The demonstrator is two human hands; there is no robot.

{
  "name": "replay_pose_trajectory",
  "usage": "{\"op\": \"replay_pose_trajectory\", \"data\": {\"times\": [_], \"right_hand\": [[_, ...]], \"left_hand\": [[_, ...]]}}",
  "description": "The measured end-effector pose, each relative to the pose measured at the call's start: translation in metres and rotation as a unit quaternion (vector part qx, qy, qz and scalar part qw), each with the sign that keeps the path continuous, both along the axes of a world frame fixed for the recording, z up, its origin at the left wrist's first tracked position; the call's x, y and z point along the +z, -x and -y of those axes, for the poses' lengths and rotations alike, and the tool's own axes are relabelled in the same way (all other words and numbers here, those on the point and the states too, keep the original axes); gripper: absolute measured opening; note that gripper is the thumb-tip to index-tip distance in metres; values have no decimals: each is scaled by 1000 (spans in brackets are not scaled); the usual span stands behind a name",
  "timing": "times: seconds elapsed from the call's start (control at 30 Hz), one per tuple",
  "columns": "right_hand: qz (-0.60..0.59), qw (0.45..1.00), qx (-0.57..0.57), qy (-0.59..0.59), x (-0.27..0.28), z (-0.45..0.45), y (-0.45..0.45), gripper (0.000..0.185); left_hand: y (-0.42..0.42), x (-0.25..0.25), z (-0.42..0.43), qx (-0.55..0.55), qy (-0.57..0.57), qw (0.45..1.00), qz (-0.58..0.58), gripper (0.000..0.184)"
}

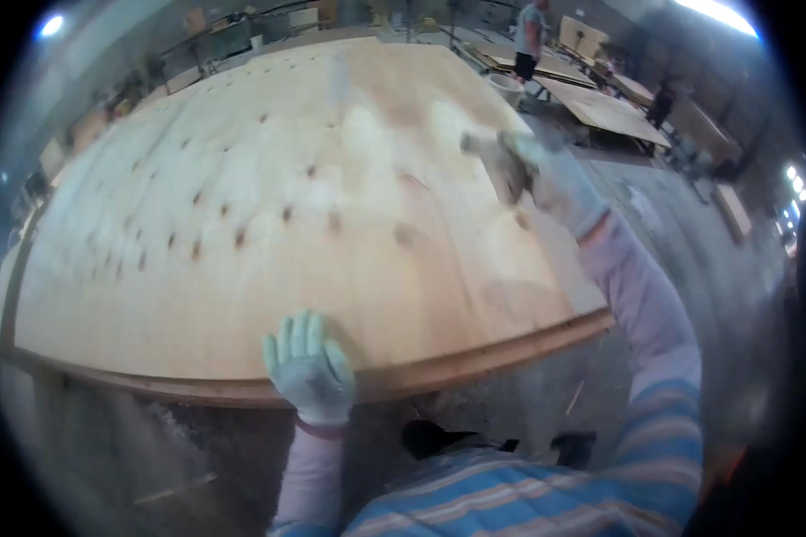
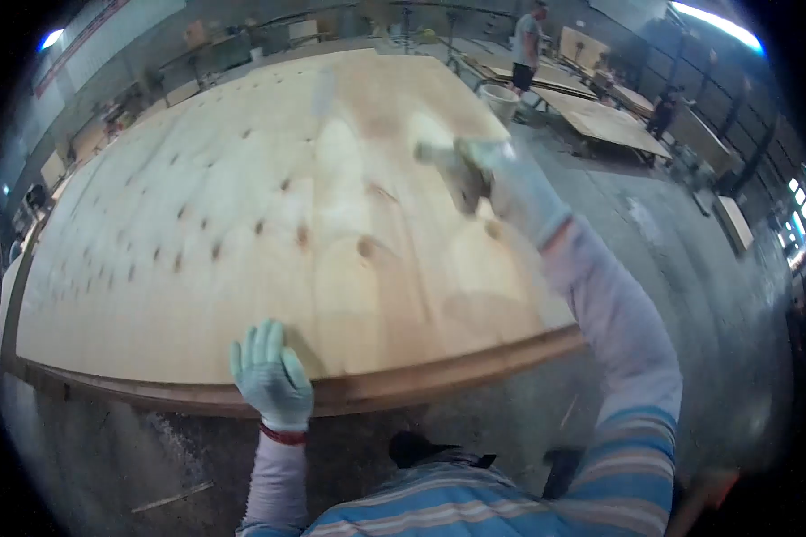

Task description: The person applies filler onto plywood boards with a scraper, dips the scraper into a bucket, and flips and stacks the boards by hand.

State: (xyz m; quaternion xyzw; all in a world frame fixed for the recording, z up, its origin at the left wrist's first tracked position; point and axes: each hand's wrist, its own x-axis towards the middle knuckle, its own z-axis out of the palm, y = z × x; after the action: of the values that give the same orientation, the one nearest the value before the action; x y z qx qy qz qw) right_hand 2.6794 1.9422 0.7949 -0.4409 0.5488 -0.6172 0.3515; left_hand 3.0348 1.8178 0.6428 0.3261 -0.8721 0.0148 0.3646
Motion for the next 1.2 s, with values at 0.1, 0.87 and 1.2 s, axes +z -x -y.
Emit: {"op": "replay_pose_trajectory", "data": {"times": [0.1,0.87,1.2], "right_hand": [[226,957,-151,104,-13,155,70,16],[-249,967,46,-40,-72,93,-168,25],[-147,929,-290,-179,-51,66,-383,20]], "left_hand": [[2,12,0,18,-41,999,27,35],[-115,-9,32,-248,4,951,-184,56],[-347,-13,216,58,95,971,-213,44]]}}
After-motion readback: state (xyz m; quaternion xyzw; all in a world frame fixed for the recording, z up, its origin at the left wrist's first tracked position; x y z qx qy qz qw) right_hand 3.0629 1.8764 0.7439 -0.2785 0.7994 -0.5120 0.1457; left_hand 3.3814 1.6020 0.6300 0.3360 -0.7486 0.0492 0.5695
